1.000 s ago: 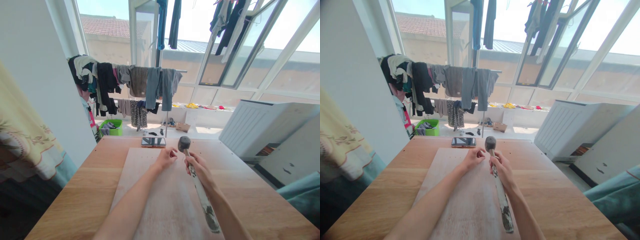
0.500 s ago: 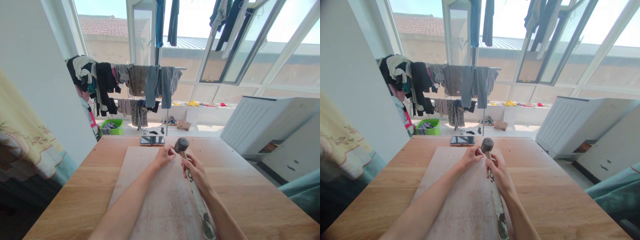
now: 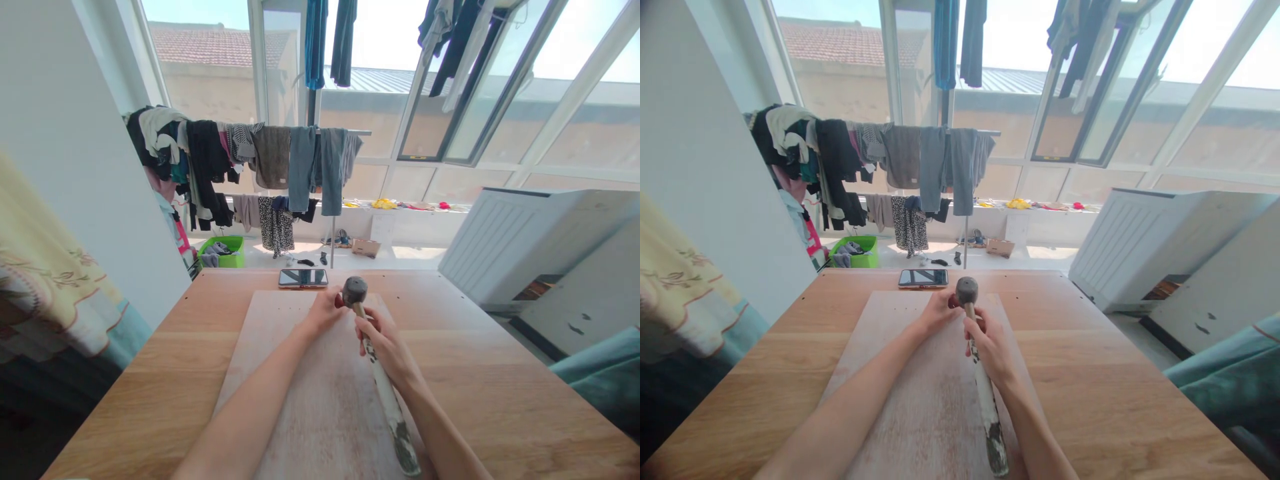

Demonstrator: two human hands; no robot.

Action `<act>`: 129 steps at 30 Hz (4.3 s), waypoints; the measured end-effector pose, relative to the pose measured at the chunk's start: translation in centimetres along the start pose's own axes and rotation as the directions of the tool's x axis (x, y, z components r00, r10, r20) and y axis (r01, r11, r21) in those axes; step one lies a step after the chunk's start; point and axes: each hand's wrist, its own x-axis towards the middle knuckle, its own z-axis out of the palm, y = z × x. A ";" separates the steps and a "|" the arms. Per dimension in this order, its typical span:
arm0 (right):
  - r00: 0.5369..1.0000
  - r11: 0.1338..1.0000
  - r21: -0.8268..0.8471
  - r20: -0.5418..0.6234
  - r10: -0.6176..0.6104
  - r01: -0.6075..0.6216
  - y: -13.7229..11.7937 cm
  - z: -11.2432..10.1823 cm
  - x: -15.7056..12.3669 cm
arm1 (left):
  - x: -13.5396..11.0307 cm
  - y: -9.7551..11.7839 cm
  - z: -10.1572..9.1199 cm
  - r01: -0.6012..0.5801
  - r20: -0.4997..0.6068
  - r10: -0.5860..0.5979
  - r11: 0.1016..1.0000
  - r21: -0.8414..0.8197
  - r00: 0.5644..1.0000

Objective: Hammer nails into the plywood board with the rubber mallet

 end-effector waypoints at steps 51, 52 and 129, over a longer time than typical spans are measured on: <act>0.918 0.938 -0.144 -0.299 0.261 -0.314 3.2 -3.3 2.0 | -2.8 5.5 -7.9 -0.068 0.489 -0.225 0.856 0.512 0.843; 0.920 0.945 -0.133 -0.304 0.248 -0.299 3.1 -3.2 1.9 | -2.5 5.2 -7.8 -0.047 0.471 -0.193 0.891 0.451 0.861; 0.999 0.999 -0.032 -0.002 -0.034 0.034 1.4 1.5 0.2 | -1.3 -0.8 -3.2 -0.045 0.042 0.041 0.995 0.094 0.998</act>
